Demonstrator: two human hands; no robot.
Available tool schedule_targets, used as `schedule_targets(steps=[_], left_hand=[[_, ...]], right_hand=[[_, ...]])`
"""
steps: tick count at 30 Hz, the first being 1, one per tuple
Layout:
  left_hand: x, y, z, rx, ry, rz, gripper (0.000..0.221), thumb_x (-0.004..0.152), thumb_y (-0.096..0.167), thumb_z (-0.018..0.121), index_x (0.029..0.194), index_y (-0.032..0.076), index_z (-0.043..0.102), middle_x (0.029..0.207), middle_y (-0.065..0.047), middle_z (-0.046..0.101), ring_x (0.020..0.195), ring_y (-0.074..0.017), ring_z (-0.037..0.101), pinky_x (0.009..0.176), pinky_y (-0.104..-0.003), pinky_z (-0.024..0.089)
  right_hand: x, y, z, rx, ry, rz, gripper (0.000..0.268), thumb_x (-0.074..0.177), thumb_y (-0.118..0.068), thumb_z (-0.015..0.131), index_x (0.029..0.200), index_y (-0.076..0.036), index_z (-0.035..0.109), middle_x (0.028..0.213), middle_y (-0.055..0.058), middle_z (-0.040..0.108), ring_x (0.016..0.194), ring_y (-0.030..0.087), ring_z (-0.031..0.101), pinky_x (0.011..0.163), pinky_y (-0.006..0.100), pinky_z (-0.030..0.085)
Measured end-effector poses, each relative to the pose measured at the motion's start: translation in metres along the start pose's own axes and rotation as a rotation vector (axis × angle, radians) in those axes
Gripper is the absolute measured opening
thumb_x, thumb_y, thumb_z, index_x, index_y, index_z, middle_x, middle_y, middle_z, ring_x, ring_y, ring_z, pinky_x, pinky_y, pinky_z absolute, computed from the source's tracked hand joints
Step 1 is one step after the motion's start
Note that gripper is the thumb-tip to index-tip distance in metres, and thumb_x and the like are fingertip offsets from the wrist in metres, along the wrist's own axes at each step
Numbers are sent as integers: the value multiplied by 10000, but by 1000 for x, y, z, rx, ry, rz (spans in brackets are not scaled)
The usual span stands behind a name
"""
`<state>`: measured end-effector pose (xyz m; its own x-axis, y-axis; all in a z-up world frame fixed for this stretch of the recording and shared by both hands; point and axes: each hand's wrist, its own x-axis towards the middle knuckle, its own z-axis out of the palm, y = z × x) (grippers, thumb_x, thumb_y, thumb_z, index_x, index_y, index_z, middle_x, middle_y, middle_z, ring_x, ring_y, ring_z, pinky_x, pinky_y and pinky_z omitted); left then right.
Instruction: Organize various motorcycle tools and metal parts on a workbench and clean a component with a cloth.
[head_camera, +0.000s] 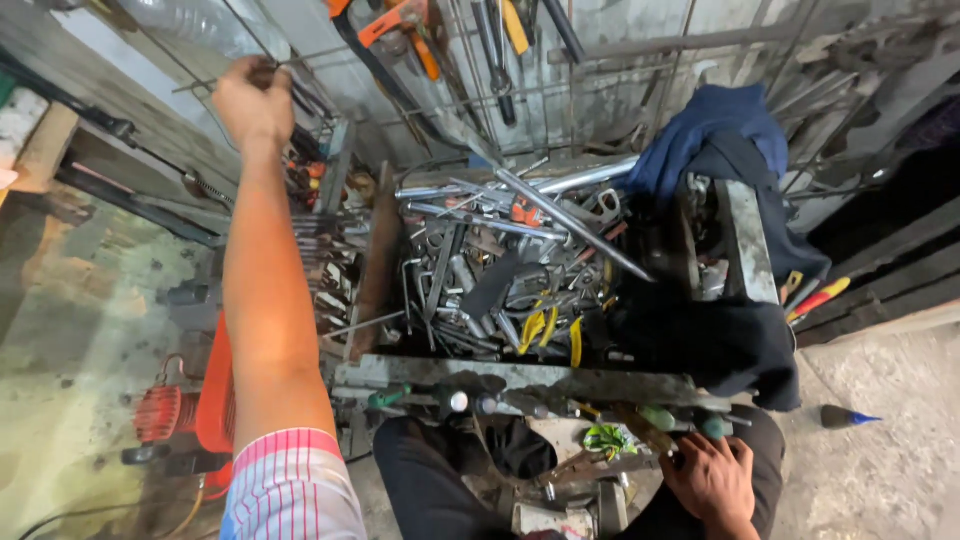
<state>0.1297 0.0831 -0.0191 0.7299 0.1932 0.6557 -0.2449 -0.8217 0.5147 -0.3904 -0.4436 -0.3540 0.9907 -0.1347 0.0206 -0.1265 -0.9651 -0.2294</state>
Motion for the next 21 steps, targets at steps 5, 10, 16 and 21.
schedule_targets(steps=[5, 10, 16, 21], left_hand=[[11, -15, 9, 96, -35, -73, 237, 874, 165, 811, 1051, 20, 752, 958, -104, 793, 863, -198, 765, 812, -339, 574], [9, -2, 8, 255, -49, -166, 266, 841, 222, 828, 1064, 93, 764, 991, -92, 774, 912, -262, 744, 846, -400, 546], [7, -18, 20, 460, -165, -241, 195, 863, 284, 782, 1010, 157, 792, 1022, -96, 751, 1033, -351, 674, 1014, -666, 353], [7, -19, 19, 524, -135, -252, 193, 827, 272, 777, 975, 150, 797, 1056, -129, 742, 1058, -369, 661, 1041, -762, 233]], right_hand=[[0, 4, 7, 2, -70, 40, 368, 720, -481, 713, 1018, -278, 784, 1008, -69, 757, 983, 164, 689, 1079, 417, 380], [8, 6, 15, -37, -236, 138, 392, 759, -508, 719, 1107, -335, 772, 968, -73, 784, 946, 144, 719, 1146, 396, 356], [-7, 30, 55, 46, -30, -31, 576, 614, -459, 811, 1135, -219, 750, 877, 14, 774, 860, 228, 710, 1103, 467, 377], [-16, 51, 85, 86, 119, -137, 602, 613, -457, 870, 1103, -139, 725, 816, 75, 749, 883, 327, 696, 1065, 565, 370]])
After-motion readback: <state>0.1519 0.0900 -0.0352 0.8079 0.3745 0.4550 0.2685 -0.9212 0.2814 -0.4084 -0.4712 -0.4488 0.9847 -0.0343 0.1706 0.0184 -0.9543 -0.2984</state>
